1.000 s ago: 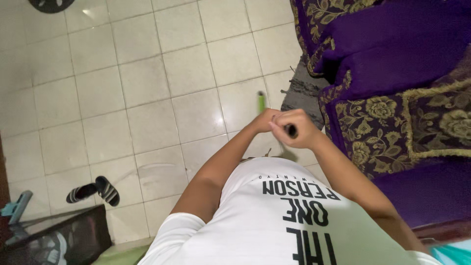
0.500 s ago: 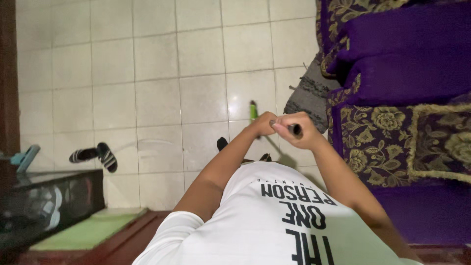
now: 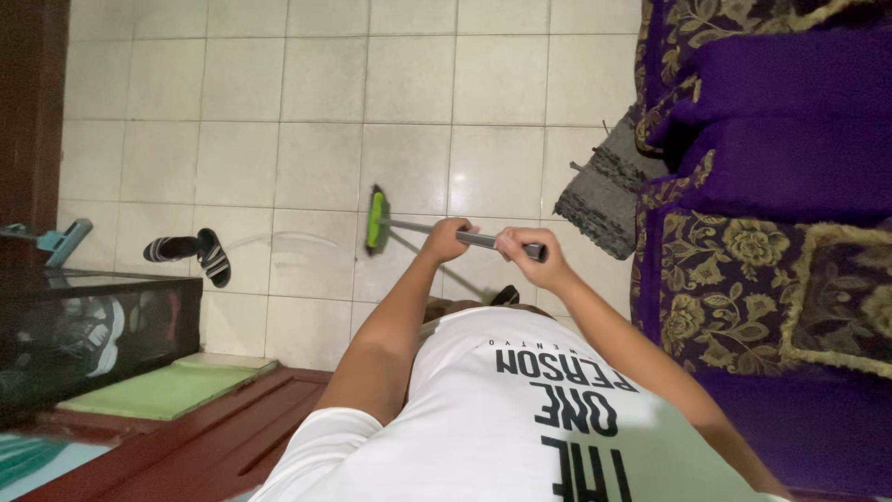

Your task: The person sweeps the tiled floor using a broom, moving around furniture and objects like a fan, chairs, and cabinets.

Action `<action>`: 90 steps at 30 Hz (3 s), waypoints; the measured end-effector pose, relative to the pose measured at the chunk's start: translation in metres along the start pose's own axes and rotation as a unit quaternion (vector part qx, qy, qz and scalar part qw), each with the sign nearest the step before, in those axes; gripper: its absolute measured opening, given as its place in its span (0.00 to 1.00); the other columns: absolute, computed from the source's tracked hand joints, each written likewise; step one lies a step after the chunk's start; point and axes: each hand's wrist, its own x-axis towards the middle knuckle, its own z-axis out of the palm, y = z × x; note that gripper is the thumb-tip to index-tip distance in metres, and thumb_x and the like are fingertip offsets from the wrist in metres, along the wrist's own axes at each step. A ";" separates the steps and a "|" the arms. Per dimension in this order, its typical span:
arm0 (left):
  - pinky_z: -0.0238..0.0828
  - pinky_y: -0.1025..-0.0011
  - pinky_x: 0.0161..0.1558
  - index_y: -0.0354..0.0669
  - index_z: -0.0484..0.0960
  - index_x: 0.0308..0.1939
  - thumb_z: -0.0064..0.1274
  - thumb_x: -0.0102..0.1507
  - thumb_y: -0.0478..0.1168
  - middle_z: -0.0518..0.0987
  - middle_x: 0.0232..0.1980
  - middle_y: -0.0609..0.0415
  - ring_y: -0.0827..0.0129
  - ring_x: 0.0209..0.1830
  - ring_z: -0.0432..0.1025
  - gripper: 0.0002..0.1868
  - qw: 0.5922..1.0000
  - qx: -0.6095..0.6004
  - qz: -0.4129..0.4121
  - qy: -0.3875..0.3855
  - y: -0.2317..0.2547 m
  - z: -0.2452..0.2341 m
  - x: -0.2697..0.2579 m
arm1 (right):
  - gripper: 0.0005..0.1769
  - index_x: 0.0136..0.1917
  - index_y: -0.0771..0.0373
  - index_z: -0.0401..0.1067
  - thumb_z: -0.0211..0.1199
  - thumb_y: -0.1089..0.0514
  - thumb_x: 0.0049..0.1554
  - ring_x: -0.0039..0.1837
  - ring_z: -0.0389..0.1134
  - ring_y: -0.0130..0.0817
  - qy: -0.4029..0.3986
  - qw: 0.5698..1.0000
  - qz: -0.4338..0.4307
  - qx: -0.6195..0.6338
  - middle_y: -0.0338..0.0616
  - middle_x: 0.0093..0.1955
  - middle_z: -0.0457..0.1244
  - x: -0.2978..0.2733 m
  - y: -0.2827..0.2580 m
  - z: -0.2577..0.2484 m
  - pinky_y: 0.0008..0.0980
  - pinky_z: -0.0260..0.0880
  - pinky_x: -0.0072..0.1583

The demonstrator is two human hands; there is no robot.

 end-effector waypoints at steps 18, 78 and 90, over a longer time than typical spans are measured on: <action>0.67 0.70 0.26 0.41 0.80 0.24 0.56 0.54 0.43 0.78 0.25 0.53 0.79 0.24 0.72 0.10 0.927 -0.286 -0.064 -0.234 -0.075 -0.015 -0.040 | 0.18 0.28 0.66 0.62 0.64 0.69 0.56 0.30 0.56 0.32 -0.072 0.983 -0.087 -0.145 0.46 0.27 0.58 0.070 -0.084 0.184 0.33 0.57 0.35; 0.74 0.64 0.35 0.39 0.85 0.35 0.57 0.52 0.36 0.82 0.32 0.43 0.62 0.29 0.77 0.08 0.970 -0.119 0.148 -0.154 -0.121 -0.196 0.149 | 0.22 0.28 0.66 0.59 0.59 0.68 0.62 0.34 0.64 0.29 0.030 0.978 -0.134 -0.159 0.43 0.28 0.57 0.281 -0.046 0.150 0.30 0.65 0.40; 0.73 0.64 0.35 0.38 0.83 0.30 0.61 0.53 0.45 0.82 0.30 0.49 0.68 0.31 0.76 0.12 0.969 -0.139 0.137 -0.153 -0.122 -0.128 0.254 | 0.19 0.31 0.69 0.64 0.64 0.64 0.61 0.32 0.55 0.29 0.009 0.975 -0.005 -0.221 0.47 0.27 0.57 0.345 -0.015 0.079 0.29 0.60 0.37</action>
